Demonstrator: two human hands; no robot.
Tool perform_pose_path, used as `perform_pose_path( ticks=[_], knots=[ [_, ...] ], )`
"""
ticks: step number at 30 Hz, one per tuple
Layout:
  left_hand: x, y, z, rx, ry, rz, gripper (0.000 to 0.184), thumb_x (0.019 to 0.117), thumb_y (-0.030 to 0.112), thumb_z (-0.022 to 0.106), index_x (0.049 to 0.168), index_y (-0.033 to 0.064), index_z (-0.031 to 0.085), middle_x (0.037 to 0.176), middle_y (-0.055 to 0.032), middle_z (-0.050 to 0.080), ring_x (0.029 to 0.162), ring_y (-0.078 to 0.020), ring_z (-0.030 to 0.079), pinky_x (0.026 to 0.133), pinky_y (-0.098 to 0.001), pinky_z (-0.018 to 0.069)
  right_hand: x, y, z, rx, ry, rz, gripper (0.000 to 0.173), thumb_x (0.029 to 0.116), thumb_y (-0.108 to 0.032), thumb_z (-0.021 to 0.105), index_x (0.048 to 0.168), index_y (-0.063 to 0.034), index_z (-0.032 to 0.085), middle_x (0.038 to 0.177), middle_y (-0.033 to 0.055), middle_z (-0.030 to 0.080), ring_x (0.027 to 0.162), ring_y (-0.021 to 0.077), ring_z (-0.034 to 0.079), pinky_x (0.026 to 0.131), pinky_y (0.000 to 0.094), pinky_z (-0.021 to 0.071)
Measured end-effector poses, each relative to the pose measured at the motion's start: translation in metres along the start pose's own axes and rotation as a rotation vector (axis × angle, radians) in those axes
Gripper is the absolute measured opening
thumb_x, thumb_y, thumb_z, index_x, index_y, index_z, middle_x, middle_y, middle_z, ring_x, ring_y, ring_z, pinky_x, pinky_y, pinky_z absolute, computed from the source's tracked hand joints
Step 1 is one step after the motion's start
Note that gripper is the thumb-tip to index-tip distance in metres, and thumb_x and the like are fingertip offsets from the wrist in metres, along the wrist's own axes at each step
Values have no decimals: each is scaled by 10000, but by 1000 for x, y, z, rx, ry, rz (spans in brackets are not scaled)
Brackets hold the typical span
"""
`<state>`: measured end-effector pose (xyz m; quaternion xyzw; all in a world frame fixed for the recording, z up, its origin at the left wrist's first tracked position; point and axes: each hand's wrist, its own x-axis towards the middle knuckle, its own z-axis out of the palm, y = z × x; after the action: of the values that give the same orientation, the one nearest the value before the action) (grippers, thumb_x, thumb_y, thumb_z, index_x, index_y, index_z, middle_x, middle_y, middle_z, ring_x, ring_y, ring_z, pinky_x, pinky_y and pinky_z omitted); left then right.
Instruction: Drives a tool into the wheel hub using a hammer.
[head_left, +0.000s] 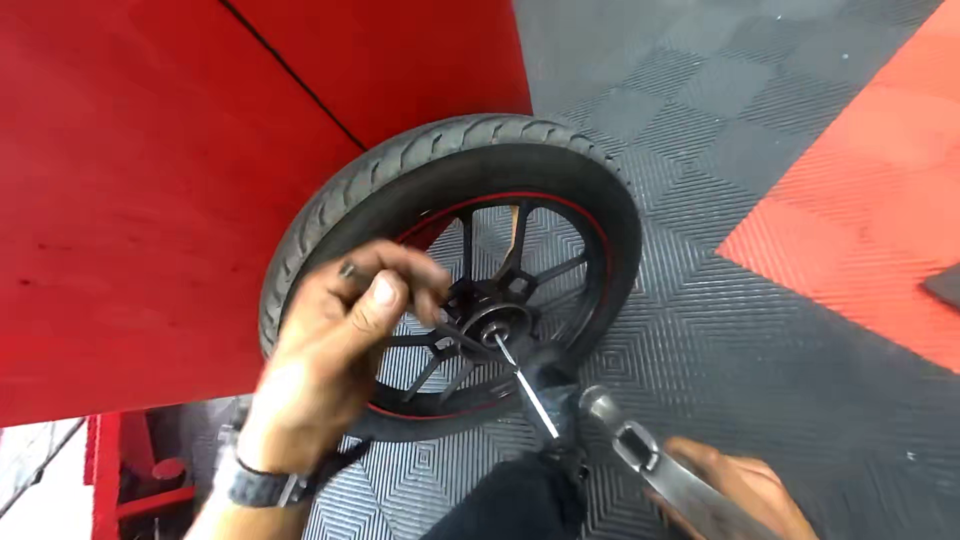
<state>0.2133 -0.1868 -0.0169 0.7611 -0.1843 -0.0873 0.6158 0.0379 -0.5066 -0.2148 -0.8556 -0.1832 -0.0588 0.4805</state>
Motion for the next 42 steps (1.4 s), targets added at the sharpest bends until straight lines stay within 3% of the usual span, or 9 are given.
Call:
perform_pose_path(
  ticks=[1,2,3,5,8,15,18,23,42],
  knots=[
    [-3,-11,12,-134,7,39,356,1048,465,535,1007,139,671,846,-9,641,810,-163,650,852,-375,585,0,-2,-2,-12,-23,18,371,992,-378,658,1182,-61,626,893,104,727,763,168,709,669,332,585],
    [-5,-19,26,-225,50,79,393,1091,453,423,925,155,618,742,20,553,690,-131,582,729,-322,557,-1,-3,-3,-33,-40,21,357,999,-374,636,1170,-61,631,901,110,724,764,182,710,660,349,585],
    [-4,-24,38,-281,123,122,447,1113,453,330,862,172,571,656,50,470,573,-96,491,586,-260,484,-2,-1,-3,-69,-51,3,329,1002,-366,606,1146,-71,635,884,104,713,742,188,702,630,358,577],
    [2,-31,51,-327,245,223,470,1127,434,262,822,186,520,590,79,378,481,-62,374,473,-203,359,-6,6,-1,-108,-64,-76,304,1016,-368,564,1101,-85,637,856,98,692,726,204,684,623,362,563],
    [9,-42,51,-298,298,344,423,1129,380,289,837,179,518,566,83,369,459,-70,373,454,-221,371,-13,23,2,-122,-76,-263,318,1026,-403,512,1038,-107,629,794,76,643,696,220,642,608,353,525],
    [0,-43,48,-192,332,335,444,1134,394,258,819,194,498,547,78,372,436,-72,388,432,-214,402,20,84,27,-332,-188,-693,287,1074,-393,417,1025,-147,555,786,50,571,645,242,579,531,376,477],
    [-3,-44,49,-200,347,337,439,1132,395,268,821,191,501,543,79,366,428,-69,380,418,-216,400,28,95,36,-420,-250,-687,145,1044,-266,479,1030,-149,564,781,48,570,633,239,587,504,371,485],
    [-4,-44,49,-217,355,359,411,1131,373,296,840,178,510,535,81,368,419,-55,377,411,-201,396,14,82,38,-311,-171,-703,120,1038,-200,463,975,-157,556,729,34,541,615,209,548,516,348,451],
    [1,-45,38,-225,259,314,385,1131,324,258,856,183,488,551,71,359,425,-71,363,413,-200,368,16,89,45,-310,-85,-652,133,1044,-188,441,990,-127,545,737,54,536,603,231,546,505,369,450]
  ],
)
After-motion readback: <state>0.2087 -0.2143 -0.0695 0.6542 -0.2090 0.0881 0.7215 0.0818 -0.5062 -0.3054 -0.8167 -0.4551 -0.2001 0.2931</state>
